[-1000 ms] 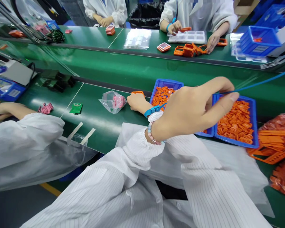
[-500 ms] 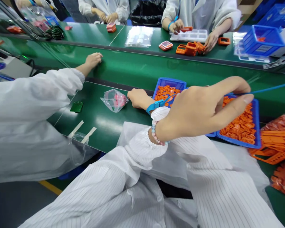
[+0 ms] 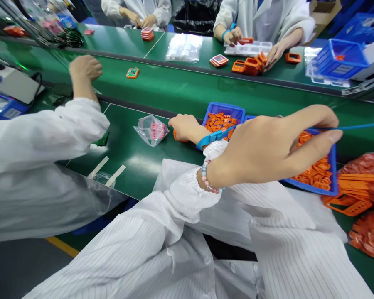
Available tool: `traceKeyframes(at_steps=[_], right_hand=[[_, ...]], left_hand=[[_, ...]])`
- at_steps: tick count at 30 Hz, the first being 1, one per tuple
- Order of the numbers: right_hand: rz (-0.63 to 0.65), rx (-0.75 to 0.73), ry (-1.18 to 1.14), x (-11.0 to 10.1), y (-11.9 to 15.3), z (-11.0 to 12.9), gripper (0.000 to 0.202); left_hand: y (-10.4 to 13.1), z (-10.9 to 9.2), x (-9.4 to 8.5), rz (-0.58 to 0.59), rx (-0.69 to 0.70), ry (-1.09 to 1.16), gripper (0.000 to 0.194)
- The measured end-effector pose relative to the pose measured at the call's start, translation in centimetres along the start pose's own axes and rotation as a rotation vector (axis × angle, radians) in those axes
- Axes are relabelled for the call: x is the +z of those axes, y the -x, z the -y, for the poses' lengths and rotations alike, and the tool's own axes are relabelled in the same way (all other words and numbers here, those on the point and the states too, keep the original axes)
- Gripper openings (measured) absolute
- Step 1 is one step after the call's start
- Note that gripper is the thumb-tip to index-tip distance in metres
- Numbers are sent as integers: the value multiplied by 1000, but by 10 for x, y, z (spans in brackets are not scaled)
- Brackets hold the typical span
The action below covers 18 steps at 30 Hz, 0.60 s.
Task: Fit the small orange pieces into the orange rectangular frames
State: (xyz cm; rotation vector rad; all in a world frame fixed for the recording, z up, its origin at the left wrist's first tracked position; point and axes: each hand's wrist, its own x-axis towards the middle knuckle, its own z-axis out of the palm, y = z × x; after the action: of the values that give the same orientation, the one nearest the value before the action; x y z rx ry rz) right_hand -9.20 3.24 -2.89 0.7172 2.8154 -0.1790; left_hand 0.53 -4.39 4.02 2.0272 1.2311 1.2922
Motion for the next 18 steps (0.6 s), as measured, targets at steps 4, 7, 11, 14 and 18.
traceKeyframes(at_steps=[4, 7, 11, 14, 18], right_hand=[[16, -38, 56, 13, 0, 2, 50], [-1, -24, 76, 19, 0, 1, 45], [-24, -21, 82, 21, -1, -2, 43], [-28, -28, 77, 22, -3, -2, 42], [-21, -40, 88, 25, -4, 1, 45]], left_hand=[[0, -4, -7, 22, -25, -21, 29], [0, -2, -8, 5, -28, -19, 29], [0, 5, 0, -43, 10, 26, 51], [0, 8, 8, -106, 12, 52, 69], [0, 7, 9, -114, -26, 29, 61]])
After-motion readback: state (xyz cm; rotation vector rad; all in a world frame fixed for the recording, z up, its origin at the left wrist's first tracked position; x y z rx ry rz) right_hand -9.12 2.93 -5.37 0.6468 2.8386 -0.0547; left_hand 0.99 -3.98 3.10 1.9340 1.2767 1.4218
